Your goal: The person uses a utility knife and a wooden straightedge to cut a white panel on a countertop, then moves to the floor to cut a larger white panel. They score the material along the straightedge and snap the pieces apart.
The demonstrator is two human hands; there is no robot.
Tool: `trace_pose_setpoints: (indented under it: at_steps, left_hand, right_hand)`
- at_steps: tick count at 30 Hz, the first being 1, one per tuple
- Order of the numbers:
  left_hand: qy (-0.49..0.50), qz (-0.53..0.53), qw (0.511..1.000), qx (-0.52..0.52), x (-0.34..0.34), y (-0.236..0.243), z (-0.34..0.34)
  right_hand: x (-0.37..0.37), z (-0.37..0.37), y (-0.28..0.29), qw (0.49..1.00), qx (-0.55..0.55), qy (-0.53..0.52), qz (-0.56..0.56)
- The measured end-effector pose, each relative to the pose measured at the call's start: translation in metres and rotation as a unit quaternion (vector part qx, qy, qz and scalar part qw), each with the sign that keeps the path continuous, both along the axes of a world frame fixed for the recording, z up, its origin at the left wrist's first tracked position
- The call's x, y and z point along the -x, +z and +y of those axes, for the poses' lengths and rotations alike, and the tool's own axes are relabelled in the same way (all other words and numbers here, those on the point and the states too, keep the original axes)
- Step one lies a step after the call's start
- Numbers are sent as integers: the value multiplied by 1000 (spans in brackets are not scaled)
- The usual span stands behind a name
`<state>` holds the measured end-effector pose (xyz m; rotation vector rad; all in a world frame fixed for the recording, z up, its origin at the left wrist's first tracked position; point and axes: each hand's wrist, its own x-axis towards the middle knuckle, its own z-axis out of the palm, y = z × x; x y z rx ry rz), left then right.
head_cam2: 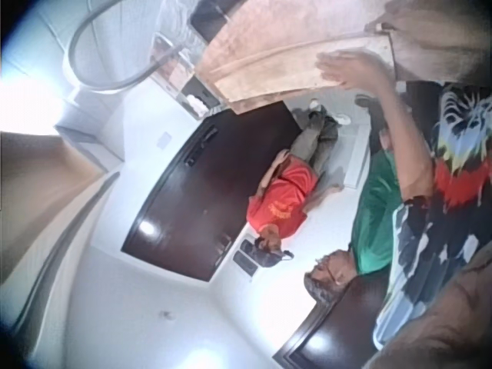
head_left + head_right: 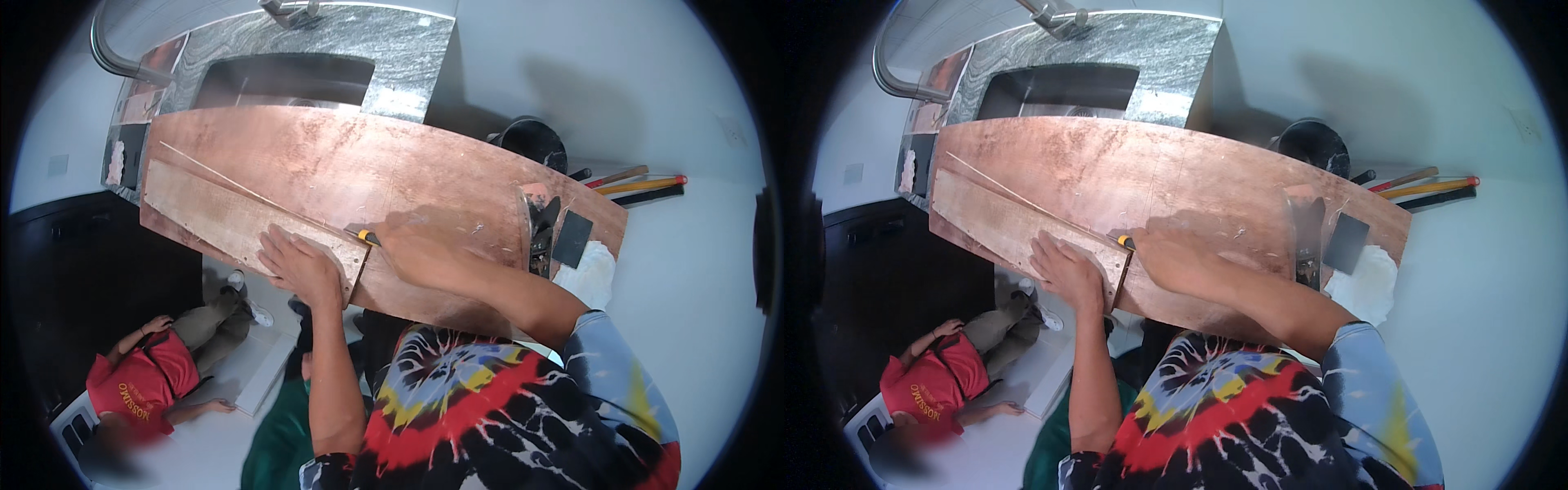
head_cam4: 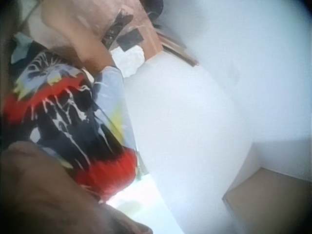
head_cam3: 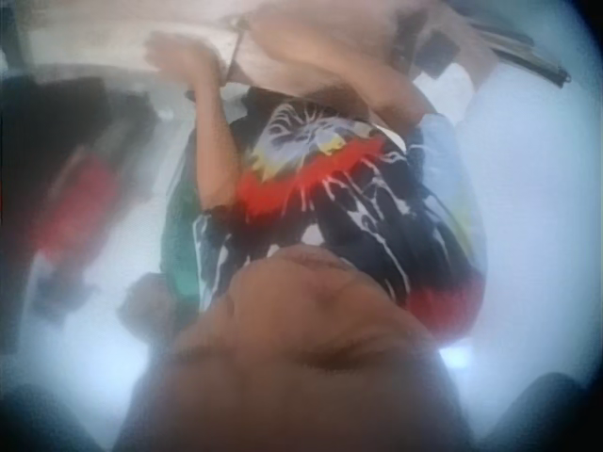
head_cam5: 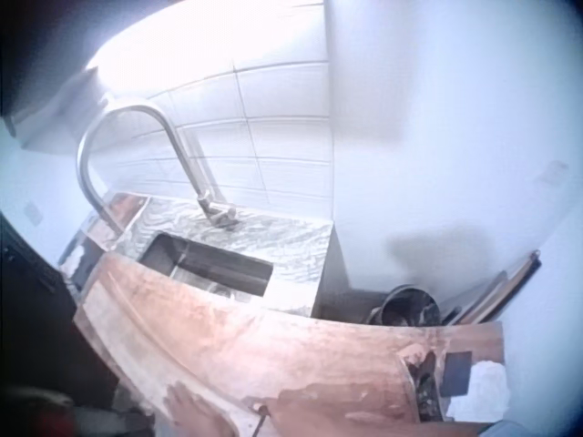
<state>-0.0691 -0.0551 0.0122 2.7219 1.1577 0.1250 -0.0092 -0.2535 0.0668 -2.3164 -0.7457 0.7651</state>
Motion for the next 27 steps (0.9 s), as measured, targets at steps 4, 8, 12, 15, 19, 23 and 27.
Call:
trace_pose_setpoints:
  at_steps: [4, 8, 12, 15, 19, 23, 27]
  left_hand:
    - [1, -1, 1000, 3, 2, -3, 2]
    - [9, -4, 1000, 2, 0, -1, 1]
    - [-3, -17, 1000, 5, 0, -5, 2]
    - [-1, -11, 1000, 6, 0, -2, 1]
    - [3, -16, 1000, 5, -1, -2, 1]
    - [4, -5, 1000, -1, -2, 1, -1]
    - [4, -1, 1000, -3, -3, 1, 0]
  right_hand:
    - [0, 8, -2, 999, 12, 6, 39]
    - [-1, 8, -5, 999, 18, 40, 28]
    - [4, 8, -2, 999, 21, 18, 35]
    - [2, 5, 4, 998, 38, 32, 41]
    - [-3, 4, 3, 997, 42, 43, 46]
    - [-2, 5, 1, 996, 56, 57, 43]
    - [-7, 3, 10, 994, 59, 50, 76]
